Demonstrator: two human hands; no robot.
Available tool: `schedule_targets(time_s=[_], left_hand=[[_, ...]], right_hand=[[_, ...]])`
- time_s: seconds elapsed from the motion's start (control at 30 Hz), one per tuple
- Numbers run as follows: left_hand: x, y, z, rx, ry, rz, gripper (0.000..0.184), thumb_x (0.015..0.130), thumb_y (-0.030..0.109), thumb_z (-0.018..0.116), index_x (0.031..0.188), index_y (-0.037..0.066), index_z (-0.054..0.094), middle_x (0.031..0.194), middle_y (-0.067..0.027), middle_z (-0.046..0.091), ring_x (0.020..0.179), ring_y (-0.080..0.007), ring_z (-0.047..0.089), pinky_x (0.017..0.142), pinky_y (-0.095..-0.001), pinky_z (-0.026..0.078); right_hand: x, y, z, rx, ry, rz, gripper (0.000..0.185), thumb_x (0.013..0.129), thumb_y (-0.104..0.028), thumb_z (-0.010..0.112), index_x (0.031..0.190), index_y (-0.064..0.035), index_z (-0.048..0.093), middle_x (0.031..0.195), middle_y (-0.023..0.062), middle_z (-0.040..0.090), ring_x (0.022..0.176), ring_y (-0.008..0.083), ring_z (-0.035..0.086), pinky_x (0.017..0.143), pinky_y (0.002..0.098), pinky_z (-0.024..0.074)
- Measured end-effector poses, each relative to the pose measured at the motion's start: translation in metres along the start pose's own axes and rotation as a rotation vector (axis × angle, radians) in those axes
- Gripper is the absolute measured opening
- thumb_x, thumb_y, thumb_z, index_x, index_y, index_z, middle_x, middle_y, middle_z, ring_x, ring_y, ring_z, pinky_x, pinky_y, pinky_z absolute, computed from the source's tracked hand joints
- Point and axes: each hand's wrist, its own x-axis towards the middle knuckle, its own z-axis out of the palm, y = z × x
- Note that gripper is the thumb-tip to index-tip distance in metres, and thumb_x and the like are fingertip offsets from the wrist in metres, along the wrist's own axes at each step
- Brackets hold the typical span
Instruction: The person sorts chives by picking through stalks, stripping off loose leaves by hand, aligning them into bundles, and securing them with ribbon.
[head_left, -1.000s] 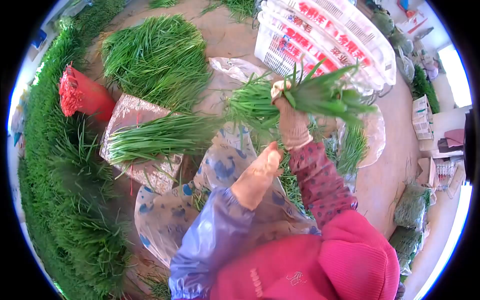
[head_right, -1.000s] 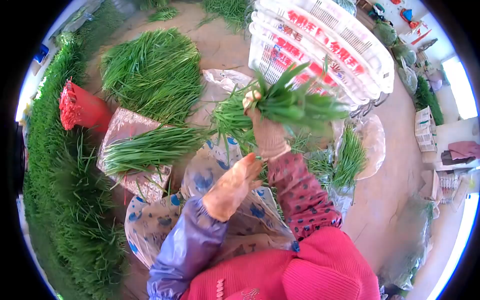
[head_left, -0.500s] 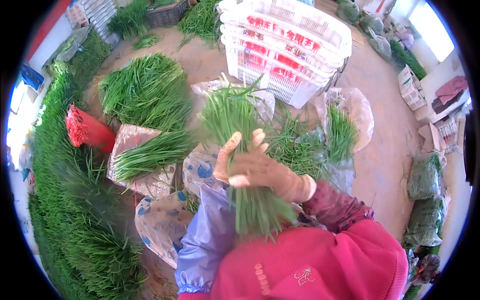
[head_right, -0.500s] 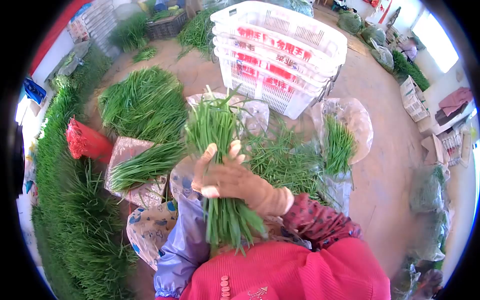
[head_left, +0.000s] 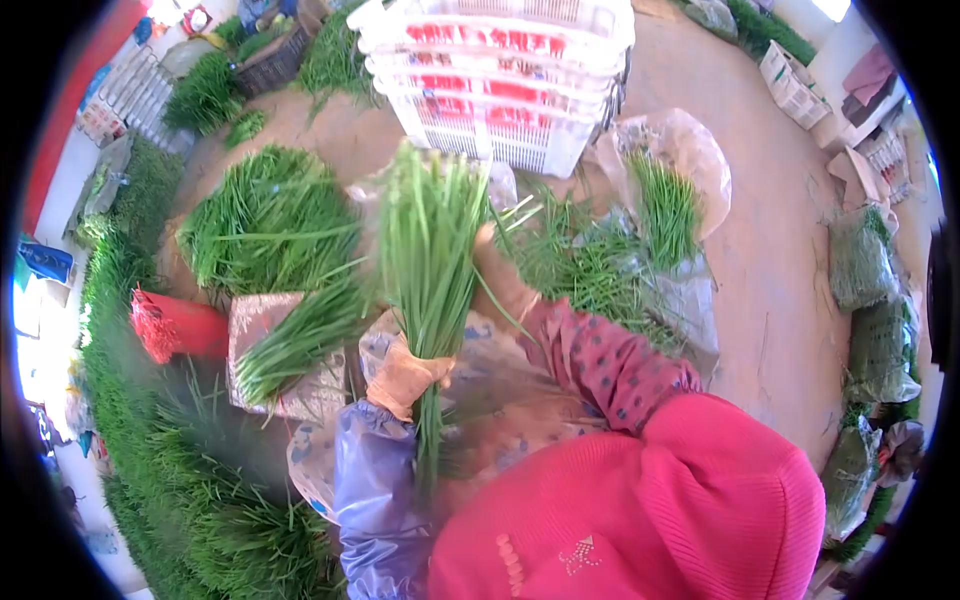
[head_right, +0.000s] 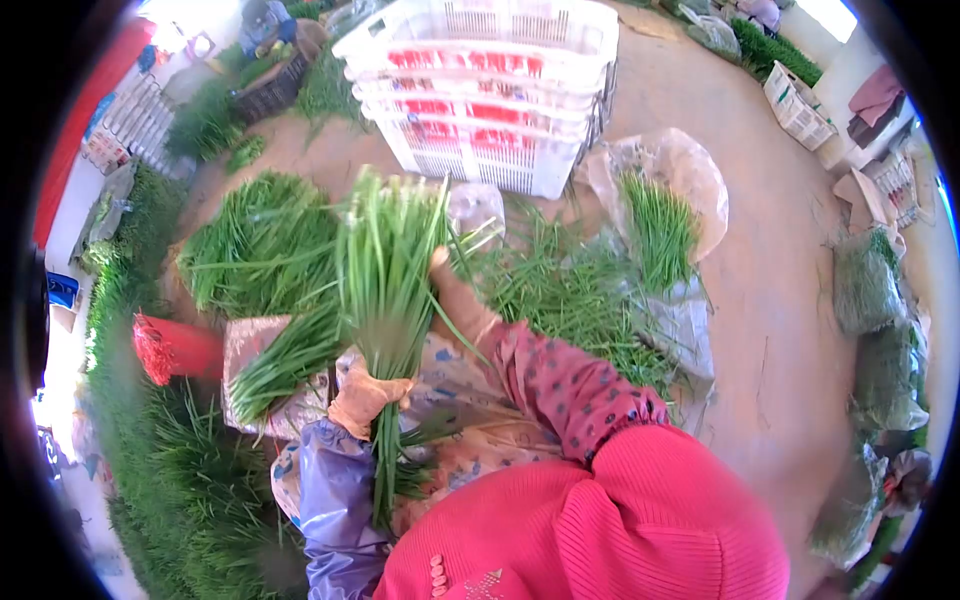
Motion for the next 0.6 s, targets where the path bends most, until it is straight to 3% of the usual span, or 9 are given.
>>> schedule_targets(time_s=[0.07, 0.2, 0.27, 0.3, 0.37, 0.43, 0.5, 0.6], left_hand=[[-0.010, -0.008, 0.001, 0.059, -0.026, -0.099, 0.038, 0.072, -0.005, 0.069, 0.108, 0.001, 0.056, 0.077, -0.0054, 0.061, 0.055, -0.0142, 0.057, 0.051, -0.0274, 0.048], [-0.024, -0.020, -0.001, 0.231, -0.036, -0.151, 0.032, 0.073, -0.002, 0.067, 0.103, 0.001, 0.057, 0.074, -0.0053, 0.060, 0.051, -0.0124, 0.054, 0.049, -0.0281, 0.046], [-0.028, -0.027, -0.009, 0.167, -0.124, -0.241, 0.031, 0.073, -0.002, 0.067, 0.102, 0.001, 0.057, 0.073, -0.0054, 0.060, 0.051, -0.0123, 0.054, 0.048, -0.0280, 0.045], [-0.031, -0.028, -0.012, 0.132, -0.217, -0.311, 0.030, 0.074, -0.002, 0.067, 0.101, 0.001, 0.056, 0.073, -0.0055, 0.060, 0.050, -0.0123, 0.053, 0.048, -0.0280, 0.045], [-0.044, -0.017, -0.009, 0.129, -0.164, -0.378, 0.027, 0.073, -0.002, 0.068, 0.098, 0.001, 0.057, 0.073, -0.0055, 0.060, 0.050, -0.0128, 0.054, 0.047, -0.0280, 0.044], [-0.055, -0.014, -0.014, 0.017, -0.236, -0.315, 0.026, 0.072, -0.002, 0.069, 0.096, 0.001, 0.058, 0.072, -0.0052, 0.060, 0.050, -0.0130, 0.054, 0.047, -0.0281, 0.044], [-0.061, -0.021, -0.019, -0.032, -0.225, -0.348, 0.027, 0.071, -0.001, 0.072, 0.096, -0.001, 0.061, 0.074, -0.0064, 0.063, 0.052, -0.0136, 0.056, 0.048, -0.0269, 0.045], [-0.057, -0.016, -0.016, 0.056, -0.222, -0.374, 0.029, 0.072, 0.000, 0.072, 0.098, -0.001, 0.061, 0.075, -0.0067, 0.063, 0.053, -0.0133, 0.057, 0.049, -0.0269, 0.046]], right_hand=[[0.008, -0.013, -0.005, 0.092, 0.171, -0.152, 0.056, 0.094, -0.051, 0.050, 0.127, -0.0057, 0.052, 0.119, 0.0122, 0.060, 0.106, 0.0242, 0.059, 0.095, 0.0401, 0.0480], [0.036, -0.022, -0.101, 0.118, 0.198, -0.112, 0.043, 0.096, -0.043, 0.050, 0.113, -0.0044, 0.058, 0.100, 0.0071, 0.065, 0.092, 0.0216, 0.061, 0.086, 0.0361, 0.0508], [0.037, -0.031, -0.122, 0.010, 0.394, 0.020, 0.017, 0.091, -0.026, 0.059, 0.092, -0.0097, 0.060, 0.084, 0.0029, 0.065, 0.074, 0.0179, 0.062, 0.070, 0.0367, 0.0529], [0.037, -0.038, -0.136, 0.005, 0.405, 0.037, 0.017, 0.091, -0.026, 0.059, 0.092, -0.0097, 0.060, 0.084, 0.0029, 0.065, 0.074, 0.0179, 0.062, 0.070, 0.0367, 0.0529], [0.036, -0.055, -0.181, -0.305, 0.631, -0.067, 0.012, 0.092, -0.021, 0.056, 0.087, -0.0109, 0.060, 0.076, 0.0004, 0.061, 0.062, 0.0163, 0.058, 0.057, 0.0348, 0.0488], [0.034, -0.096, -0.333, 0.261, 0.287, -0.097, 0.014, 0.094, -0.020, 0.051, 0.091, -0.0108, 0.061, 0.066, -0.0044, 0.052, 0.050, 0.0120, 0.047, 0.046, 0.0287, 0.0404], [0.011, -0.131, -0.277, 0.171, 0.417, -0.149, 0.017, 0.093, -0.023, 0.054, 0.094, -0.0067, 0.061, 0.067, -0.0037, 0.054, 0.051, 0.0123, 0.048, 0.047, 0.0274, 0.0418], [-0.018, -0.149, -0.150, -0.267, 0.341, 0.013, 0.027, 0.091, -0.026, 0.058, 0.099, -0.0006, 0.060, 0.067, -0.0027, 0.056, 0.053, 0.0127, 0.050, 0.050, 0.0254, 0.0438]])
